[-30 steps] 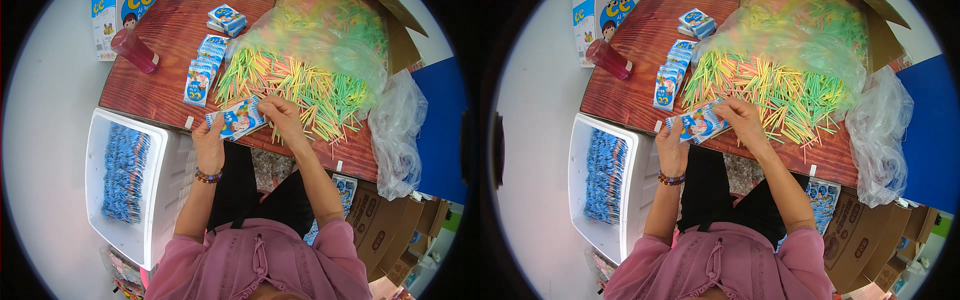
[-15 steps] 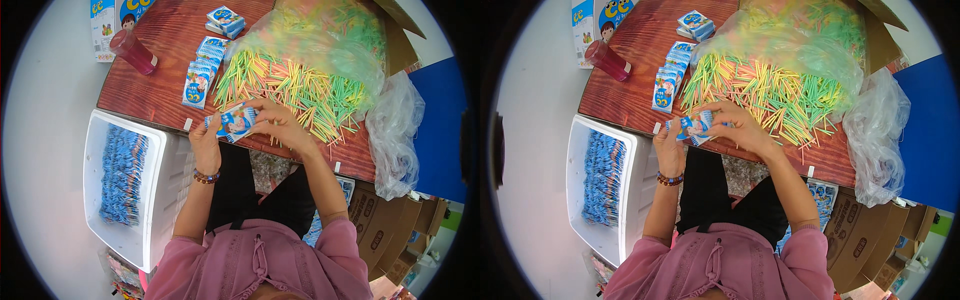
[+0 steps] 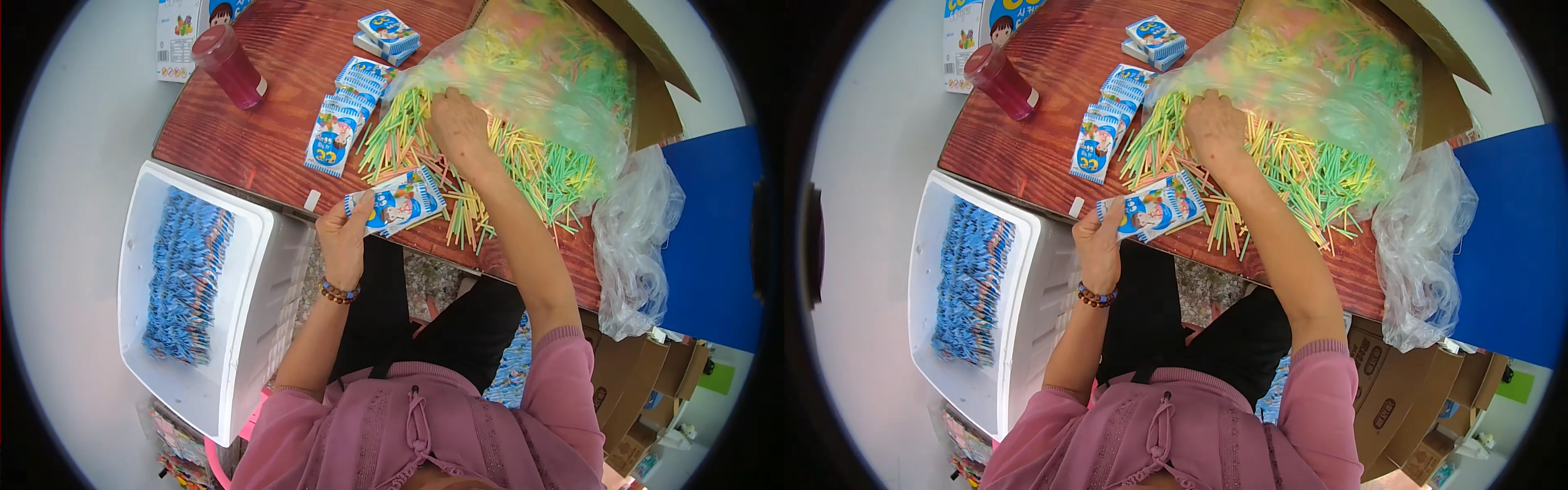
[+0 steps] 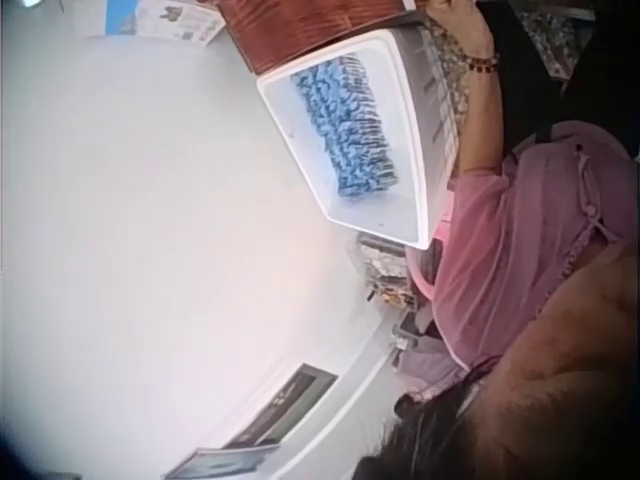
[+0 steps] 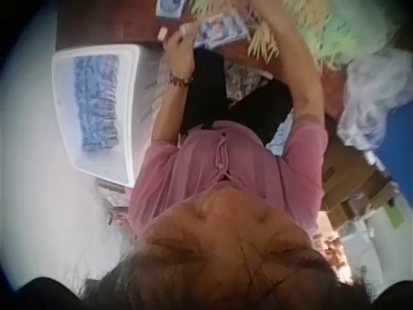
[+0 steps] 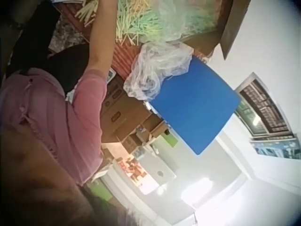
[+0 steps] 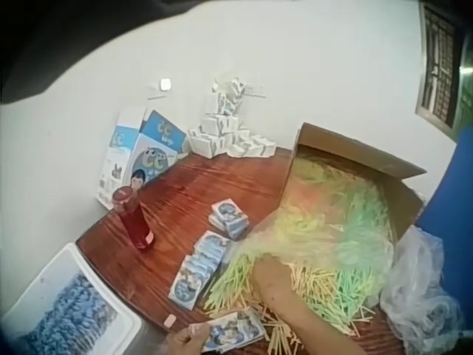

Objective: Sorting colored sticks and placing them into small blue packets.

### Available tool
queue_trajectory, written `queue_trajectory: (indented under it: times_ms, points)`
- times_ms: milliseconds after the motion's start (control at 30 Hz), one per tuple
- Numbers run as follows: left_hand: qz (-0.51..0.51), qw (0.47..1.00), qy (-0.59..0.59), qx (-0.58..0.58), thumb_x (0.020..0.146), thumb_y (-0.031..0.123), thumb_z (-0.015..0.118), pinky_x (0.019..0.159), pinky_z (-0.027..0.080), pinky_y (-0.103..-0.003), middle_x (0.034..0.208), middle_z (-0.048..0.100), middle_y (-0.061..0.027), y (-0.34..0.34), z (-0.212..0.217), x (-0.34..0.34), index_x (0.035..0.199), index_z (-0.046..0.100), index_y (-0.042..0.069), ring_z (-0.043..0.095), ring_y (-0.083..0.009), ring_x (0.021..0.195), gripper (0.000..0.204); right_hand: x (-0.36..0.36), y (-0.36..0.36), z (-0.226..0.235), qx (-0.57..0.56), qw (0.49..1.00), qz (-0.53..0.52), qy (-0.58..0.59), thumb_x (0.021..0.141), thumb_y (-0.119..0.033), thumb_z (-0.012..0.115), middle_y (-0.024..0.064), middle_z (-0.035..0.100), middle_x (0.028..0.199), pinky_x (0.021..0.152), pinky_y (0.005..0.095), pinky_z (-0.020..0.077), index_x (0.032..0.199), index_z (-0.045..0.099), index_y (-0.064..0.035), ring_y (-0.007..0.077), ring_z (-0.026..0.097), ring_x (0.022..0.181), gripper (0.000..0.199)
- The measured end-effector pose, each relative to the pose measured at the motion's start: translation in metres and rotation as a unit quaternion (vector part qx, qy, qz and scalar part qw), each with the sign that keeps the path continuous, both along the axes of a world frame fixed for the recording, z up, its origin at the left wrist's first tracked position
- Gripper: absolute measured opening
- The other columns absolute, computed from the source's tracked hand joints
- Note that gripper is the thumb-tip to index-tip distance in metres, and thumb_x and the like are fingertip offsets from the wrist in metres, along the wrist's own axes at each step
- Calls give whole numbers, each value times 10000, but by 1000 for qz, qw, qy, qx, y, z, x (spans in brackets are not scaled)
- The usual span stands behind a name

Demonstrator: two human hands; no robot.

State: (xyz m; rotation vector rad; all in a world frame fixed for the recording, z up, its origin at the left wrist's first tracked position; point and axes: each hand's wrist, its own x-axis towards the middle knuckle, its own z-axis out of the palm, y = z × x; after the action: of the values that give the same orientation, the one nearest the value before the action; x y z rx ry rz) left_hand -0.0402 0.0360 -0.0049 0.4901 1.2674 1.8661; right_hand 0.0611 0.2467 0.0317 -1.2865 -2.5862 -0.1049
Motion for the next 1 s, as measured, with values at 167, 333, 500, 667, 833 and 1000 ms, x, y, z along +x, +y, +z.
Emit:
queue_trajectory:
  times_ms: [167,333,500,667,833,1000]
  points:
    - [-6,1000,-4,1,922,87,621,675,488,-212,858,689,-31,-2,2,-3,952,693,-39,606,-49,731,149,-16,2,-6,40,997,-3,-65,816,-120,562,135,603,949,713,411,524,902,645,-13,293,608,889,160]
    - [-17,1000,2,2,903,120,663,645,461,-198,831,673,6,0,3,0,952,704,-34,556,-16,719,166,-9,4,-18,93,993,-1,-77,822,-116,554,132,595,936,734,399,505,918,628,-15,281,593,877,158]
    - [-24,1000,3,8,922,83,618,670,495,-213,864,688,-34,-1,-2,-2,954,690,-41,610,-54,730,147,6,3,-9,-6,999,31,8,875,-139,539,215,609,972,771,465,490,993,557,14,375,595,952,194]
    - [-25,999,-19,6,920,79,618,678,511,-227,878,690,-48,-1,-4,-3,975,680,-47,628,-71,742,151,18,-2,14,-101,995,14,5,890,-153,535,234,656,882,782,492,459,1004,551,10,400,626,873,200]
    - [-16,999,-27,-3,936,99,598,709,521,-240,919,693,-71,2,-3,-4,994,671,-41,651,-103,760,168,34,-4,18,-162,985,-16,58,914,-183,536,228,661,892,771,429,472,1001,547,-4,358,637,861,199]
    - [-5,987,-148,57,939,157,612,748,512,-244,955,692,-60,8,9,-2,986,679,-24,642,-92,817,198,48,-35,6,-436,732,45,521,1004,-260,467,104,670,902,799,320,437,975,549,-15,144,585,834,261]
